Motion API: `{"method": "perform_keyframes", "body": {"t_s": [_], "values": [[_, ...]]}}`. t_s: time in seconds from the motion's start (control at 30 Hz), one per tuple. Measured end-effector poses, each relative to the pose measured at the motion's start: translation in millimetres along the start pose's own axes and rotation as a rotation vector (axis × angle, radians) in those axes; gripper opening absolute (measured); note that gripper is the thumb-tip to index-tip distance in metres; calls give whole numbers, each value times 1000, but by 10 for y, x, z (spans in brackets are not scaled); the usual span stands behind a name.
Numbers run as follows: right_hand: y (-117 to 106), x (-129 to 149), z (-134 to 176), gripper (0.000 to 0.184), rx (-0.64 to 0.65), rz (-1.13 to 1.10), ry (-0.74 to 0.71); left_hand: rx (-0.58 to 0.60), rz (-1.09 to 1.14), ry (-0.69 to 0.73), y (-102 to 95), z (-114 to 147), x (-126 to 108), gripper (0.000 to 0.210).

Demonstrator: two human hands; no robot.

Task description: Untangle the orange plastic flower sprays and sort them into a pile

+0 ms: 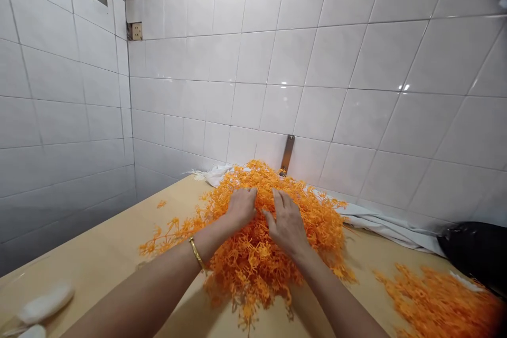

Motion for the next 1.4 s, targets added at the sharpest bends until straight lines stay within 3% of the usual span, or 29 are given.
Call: {"method": "perform_keyframes", "body": {"t_s": [0.07, 0.13, 0.23, 0.37, 0.47, 0.57, 0.63, 0.7, 0.77, 0.87, 0.93, 1.0, 1.07, 1.13, 1.2, 1.3, 1.4], "values": [[253, -153, 102, 56, 123, 45, 57, -69, 173, -120, -104, -161, 190, 15], [450, -262, 200, 59, 231, 84, 100, -227, 463, -276, -306, -376, 405, 13], [566, -318, 249, 59, 304, 115, 138, -383, 850, -390, -671, -750, 594, 5], [567, -276, 209, 56, 323, 142, 138, -470, 1064, -453, -1178, -1082, 594, 6], [562, -276, 180, 56, 318, 115, 148, -494, 1111, -382, -1378, -1048, 434, 5], [445, -295, 136, 51, 259, -51, 165, -327, 1040, -199, -1262, -768, 140, 5], [217, -299, 114, 37, 114, -266, 180, -208, 921, -70, -1065, -457, -61, 8], [-92, -320, 148, 30, -84, -560, 248, -166, 755, -1, -856, -103, -211, 12], [-326, -349, 255, 25, -196, -949, 414, -159, 586, 15, -669, 236, -339, 15], [-407, -264, 458, 28, -111, -1532, 706, -91, 362, 123, -448, 666, -620, 16], [-403, -184, 556, 29, -63, -1709, 797, -29, 233, 292, -357, 911, -851, 16], [-389, -165, 609, 27, -79, -1714, 840, -40, 150, 460, -345, 1122, -1006, 20], [-389, -191, 630, 26, -129, -1659, 891, -133, 122, 544, -398, 1272, -1009, 28], [-436, -240, 634, 26, -209, -1618, 961, -246, 111, 501, -453, 1343, -855, 31], [-534, -287, 621, 26, -293, -1587, 1014, -284, 66, 381, -435, 1351, -625, 29], [-744, -325, 556, 24, -346, -1514, 1004, -142, -60, 276, -221, 1315, -361, 30], [-1024, -352, 464, 23, -400, -1433, 918, 5, -141, 237, 44, 1265, -233, 46]]}}
Point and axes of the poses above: each hand's wrist, its own z-axis away from the middle knuckle, its own y-axis out of the palm, x = y × z, the point moved 5 cm from there along -z, towards the middle knuckle, and after that the axes turned 13 degrees about -z, right-handed, at the moved point
